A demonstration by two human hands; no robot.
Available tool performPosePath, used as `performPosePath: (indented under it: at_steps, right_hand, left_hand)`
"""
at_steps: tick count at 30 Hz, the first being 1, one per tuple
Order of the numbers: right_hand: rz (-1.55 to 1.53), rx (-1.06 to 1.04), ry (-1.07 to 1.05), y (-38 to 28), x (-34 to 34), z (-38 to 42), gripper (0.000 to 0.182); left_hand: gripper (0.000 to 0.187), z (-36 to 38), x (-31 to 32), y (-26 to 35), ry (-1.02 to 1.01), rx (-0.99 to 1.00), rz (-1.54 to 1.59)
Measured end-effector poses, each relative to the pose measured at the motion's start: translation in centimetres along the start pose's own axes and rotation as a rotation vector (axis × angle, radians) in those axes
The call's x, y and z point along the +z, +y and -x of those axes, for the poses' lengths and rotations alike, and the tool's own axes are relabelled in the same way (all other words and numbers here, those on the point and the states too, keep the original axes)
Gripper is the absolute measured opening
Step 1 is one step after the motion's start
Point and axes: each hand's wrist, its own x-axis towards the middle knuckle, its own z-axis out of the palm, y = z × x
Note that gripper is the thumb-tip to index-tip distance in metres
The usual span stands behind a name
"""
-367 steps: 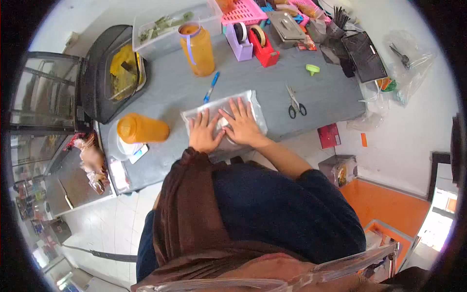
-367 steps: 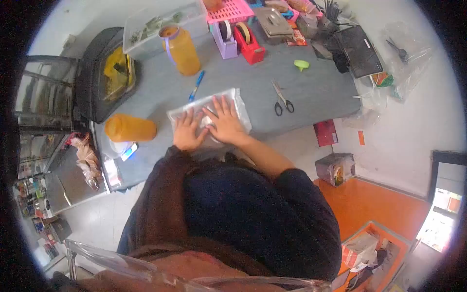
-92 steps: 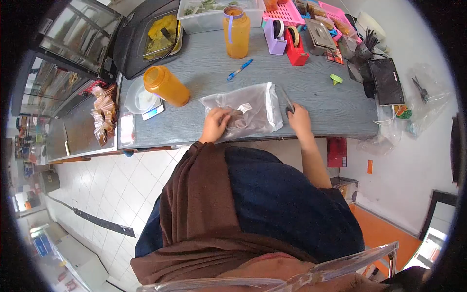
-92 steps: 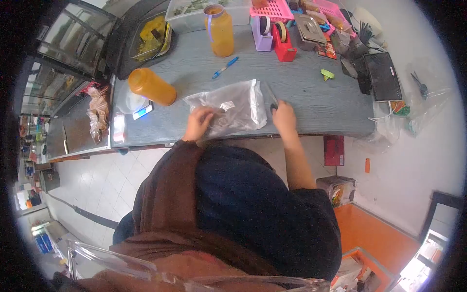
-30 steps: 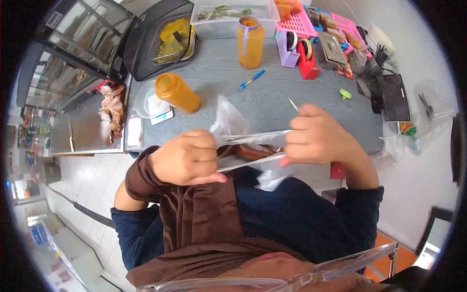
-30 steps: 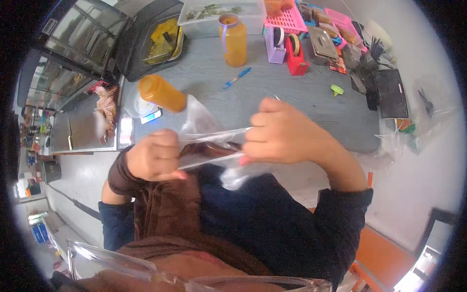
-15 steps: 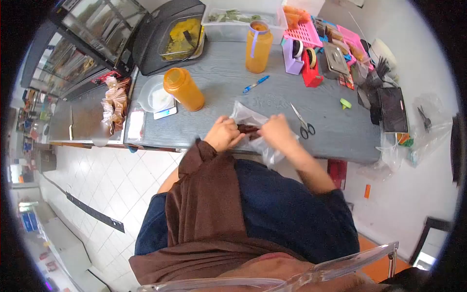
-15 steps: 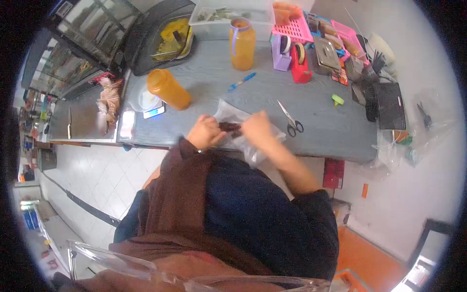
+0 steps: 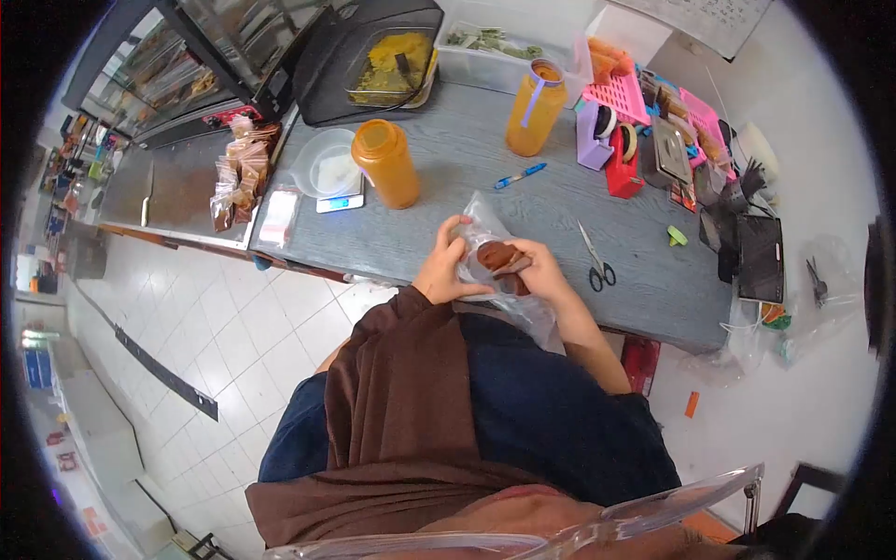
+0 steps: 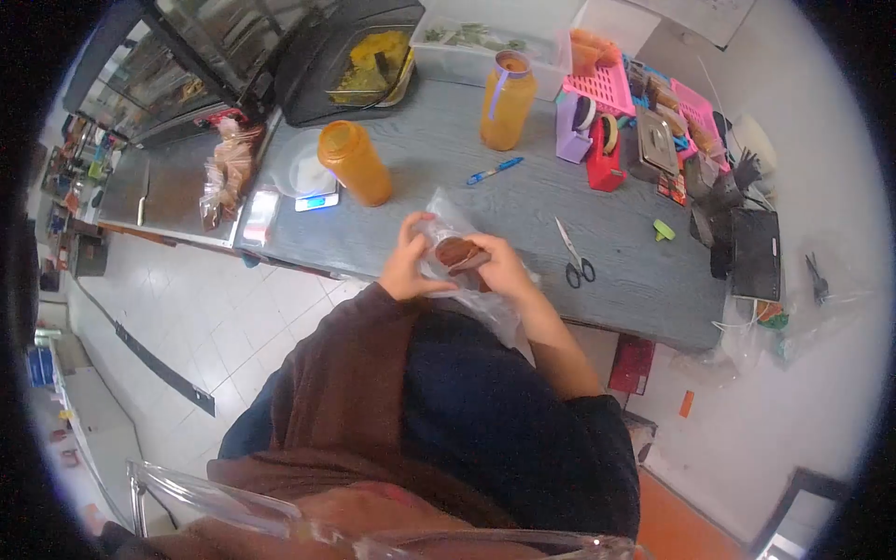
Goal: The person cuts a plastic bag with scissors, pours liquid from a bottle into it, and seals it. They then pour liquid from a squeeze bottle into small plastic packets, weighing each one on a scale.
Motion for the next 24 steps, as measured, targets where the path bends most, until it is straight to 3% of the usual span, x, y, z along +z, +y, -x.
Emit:
performPosePath:
  at_steps: [1, 4, 6, 9, 11, 14, 16, 18, 19, 22, 23, 24]
  right_hand:
    - [-0.284, -0.090, 0.094, -1.1, 0.8, 0.7, 0.020]
    - [-0.749, -0.050, -0.151, -3.0, -0.5, 2.3, 0.016]
    - [-0.635, -0.026, -0.262, -1.7, -1.6, 2.6, 0.012]
    - [-0.610, 0.097, -0.350, -1.7, -1.5, 4.4, 0.011]
    - [-0.606, -0.158, -0.445, -1.4, -1.8, 4.8, 0.010]
    - [-0.743, -0.338, -0.152, -0.1, -0.7, 6.0, 0.019]
    - [-0.752, -0.425, 0.083, -1.2, -1.3, 7.3, 0.035]
    - [-0.636, -0.509, 0.250, -2.6, -2.8, 8.6, 0.050]
    - [-0.827, -0.485, 0.348, -4.1, -3.3, 9.1, 0.054]
    - [-1.112, -0.441, 0.754, -11.4, -4.7, 10.8, 0.069]
    - [-0.917, -0.626, 0.880, -13.2, -5.3, 11.3, 0.073]
    - [-0.882, -0.661, 0.827, -12.5, -6.7, 11.8, 0.072]
  left_hand:
    - [0.065, -0.8, -0.1, 0.6, -0.002, 0.033, 0.001]
    - [0.063, -3.2, -1.5, 1.2, -0.062, 0.112, -0.008]
    - [0.062, -3.6, -2.4, -1.1, -0.182, 0.148, -0.042]
    - [0.056, -3.6, -0.6, -1.3, -0.183, 0.017, -0.001]
    - [0.052, -2.8, 1.4, -3.1, -0.206, -0.124, 0.119]
    - [0.048, -0.3, 4.8, -5.1, -0.316, -0.242, 0.202]
    - [0.048, 1.2, 6.2, -3.1, -0.397, -0.084, -0.044]
    - [0.053, 0.1, 5.1, 0.4, -0.638, -0.043, -0.138]
    - [0.055, -0.5, 4.6, 1.8, -0.756, -0.024, -0.186]
    - [0.059, -1.7, 3.5, 1.0, -0.733, 0.056, -0.497]
    - [0.060, -1.8, 2.5, 0.9, -0.645, -0.011, -0.407]
    - [0.058, -2.1, 1.7, -0.2, -0.520, -0.080, -0.362]
